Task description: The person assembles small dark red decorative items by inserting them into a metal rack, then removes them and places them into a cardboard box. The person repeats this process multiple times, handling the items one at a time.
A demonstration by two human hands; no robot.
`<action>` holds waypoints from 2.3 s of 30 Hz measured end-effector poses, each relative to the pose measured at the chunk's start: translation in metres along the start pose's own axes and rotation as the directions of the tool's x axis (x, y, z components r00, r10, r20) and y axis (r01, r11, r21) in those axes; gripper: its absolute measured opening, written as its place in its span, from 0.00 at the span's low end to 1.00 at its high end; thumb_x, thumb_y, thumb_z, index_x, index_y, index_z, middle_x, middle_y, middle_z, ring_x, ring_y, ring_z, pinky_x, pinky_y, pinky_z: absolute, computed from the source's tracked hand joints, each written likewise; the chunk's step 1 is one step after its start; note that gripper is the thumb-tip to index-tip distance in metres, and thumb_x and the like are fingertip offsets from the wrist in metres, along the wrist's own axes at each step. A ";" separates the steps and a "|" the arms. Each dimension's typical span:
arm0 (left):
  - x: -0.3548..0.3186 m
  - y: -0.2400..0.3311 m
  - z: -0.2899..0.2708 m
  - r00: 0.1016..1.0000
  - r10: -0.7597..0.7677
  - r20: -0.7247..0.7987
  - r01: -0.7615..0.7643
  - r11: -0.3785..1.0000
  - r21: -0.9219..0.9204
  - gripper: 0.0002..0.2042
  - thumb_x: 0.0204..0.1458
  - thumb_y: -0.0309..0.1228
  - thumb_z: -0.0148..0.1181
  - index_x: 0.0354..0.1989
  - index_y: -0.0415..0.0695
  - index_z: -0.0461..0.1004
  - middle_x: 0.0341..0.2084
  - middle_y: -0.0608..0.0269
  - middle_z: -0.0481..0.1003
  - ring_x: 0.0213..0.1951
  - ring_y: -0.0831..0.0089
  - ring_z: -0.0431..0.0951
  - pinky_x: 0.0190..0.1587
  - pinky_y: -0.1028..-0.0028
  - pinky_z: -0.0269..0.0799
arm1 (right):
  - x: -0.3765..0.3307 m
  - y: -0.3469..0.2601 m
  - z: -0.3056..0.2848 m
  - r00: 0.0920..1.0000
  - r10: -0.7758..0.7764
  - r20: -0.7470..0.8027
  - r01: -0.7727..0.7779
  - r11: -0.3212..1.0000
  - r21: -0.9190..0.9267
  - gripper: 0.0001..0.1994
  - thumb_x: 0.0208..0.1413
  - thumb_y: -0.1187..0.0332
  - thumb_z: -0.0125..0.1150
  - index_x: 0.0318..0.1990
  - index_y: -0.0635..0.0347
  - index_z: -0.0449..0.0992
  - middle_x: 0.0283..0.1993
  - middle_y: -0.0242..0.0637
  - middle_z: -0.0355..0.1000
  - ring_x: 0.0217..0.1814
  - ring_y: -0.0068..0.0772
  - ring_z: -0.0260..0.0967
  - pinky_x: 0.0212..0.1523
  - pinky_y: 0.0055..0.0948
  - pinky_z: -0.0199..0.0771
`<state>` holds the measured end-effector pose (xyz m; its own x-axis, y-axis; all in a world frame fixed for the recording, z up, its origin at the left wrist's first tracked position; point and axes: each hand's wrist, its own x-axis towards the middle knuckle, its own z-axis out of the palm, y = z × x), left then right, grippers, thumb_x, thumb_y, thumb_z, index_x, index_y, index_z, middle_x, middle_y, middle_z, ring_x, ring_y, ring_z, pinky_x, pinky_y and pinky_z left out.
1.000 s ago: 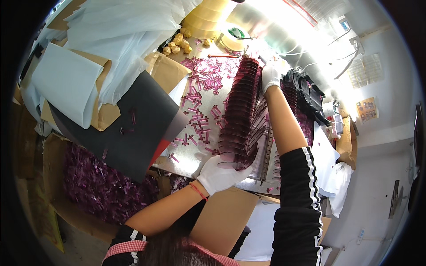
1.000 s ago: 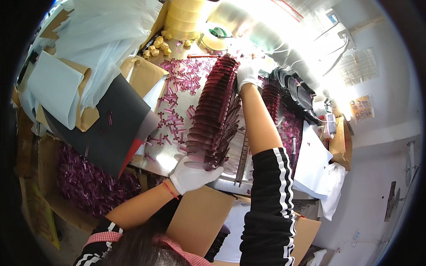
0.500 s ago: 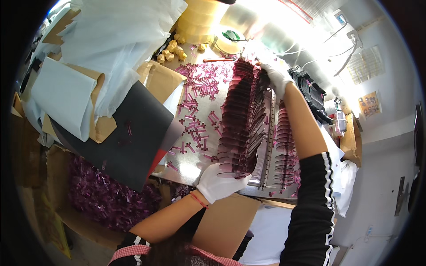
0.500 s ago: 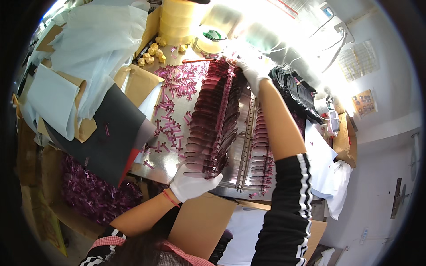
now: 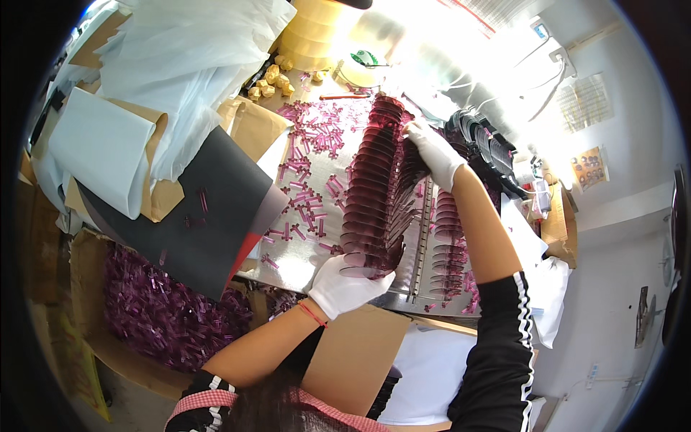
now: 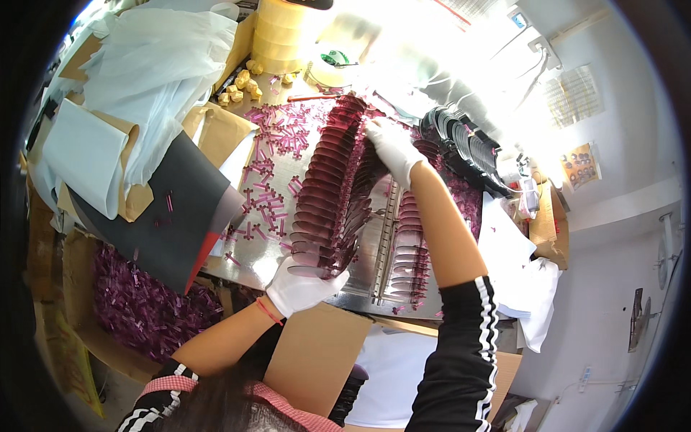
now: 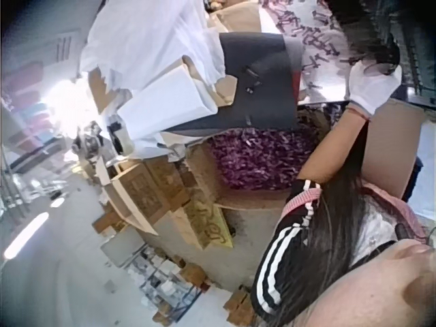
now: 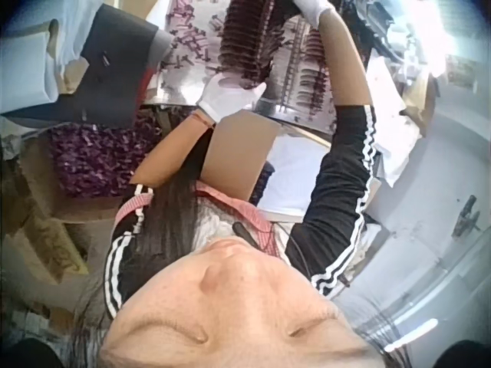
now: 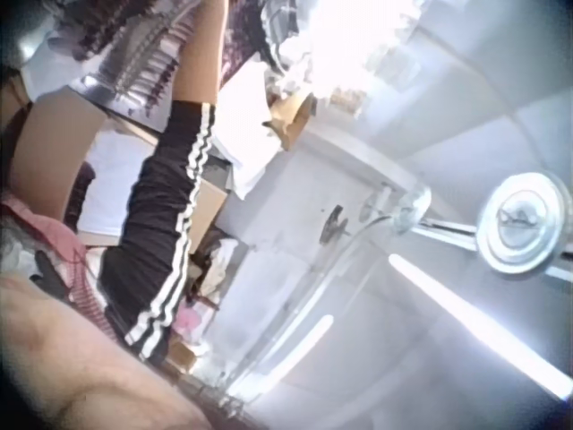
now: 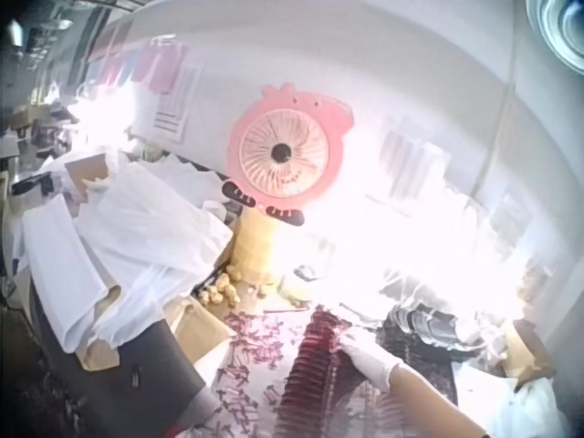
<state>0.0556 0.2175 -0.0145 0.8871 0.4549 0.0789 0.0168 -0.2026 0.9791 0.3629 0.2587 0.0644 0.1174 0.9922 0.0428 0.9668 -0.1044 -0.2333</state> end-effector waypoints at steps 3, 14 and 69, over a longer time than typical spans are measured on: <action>0.000 -0.006 -0.001 0.995 -0.079 -0.066 0.069 0.988 -0.138 0.13 0.53 0.41 0.62 0.41 0.48 0.78 0.39 0.76 0.82 0.46 0.82 0.79 0.53 0.81 0.72 | 0.003 -0.079 -0.003 0.886 0.447 0.122 -0.441 0.735 0.515 0.10 0.61 0.62 0.55 0.44 0.56 0.70 0.44 0.32 0.68 0.49 0.25 0.63 0.56 0.26 0.61; -0.001 0.010 -0.009 0.989 -0.143 -0.034 0.142 0.990 -0.011 0.13 0.53 0.46 0.60 0.38 0.52 0.81 0.37 0.70 0.82 0.44 0.70 0.80 0.51 0.72 0.73 | -0.045 -0.095 -0.001 0.889 0.328 0.318 -0.457 0.654 0.603 0.12 0.62 0.58 0.57 0.47 0.53 0.71 0.43 0.23 0.66 0.48 0.16 0.61 0.53 0.22 0.60; 0.002 -0.007 -0.027 0.977 -0.179 0.117 0.169 0.982 0.089 0.15 0.63 0.38 0.55 0.45 0.39 0.80 0.42 0.65 0.79 0.48 0.81 0.75 0.55 0.77 0.66 | -0.561 -0.060 -0.019 0.489 0.640 0.593 -0.692 0.699 -0.184 0.12 0.47 0.61 0.68 0.42 0.43 0.84 0.47 0.37 0.77 0.52 0.44 0.71 0.56 0.38 0.70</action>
<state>0.0452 0.2431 -0.0164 0.9176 0.3790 -0.1196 0.2072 -0.1994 0.9578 0.2438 -0.2933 0.0730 0.5416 0.4590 -0.7043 0.6359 -0.7716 -0.0139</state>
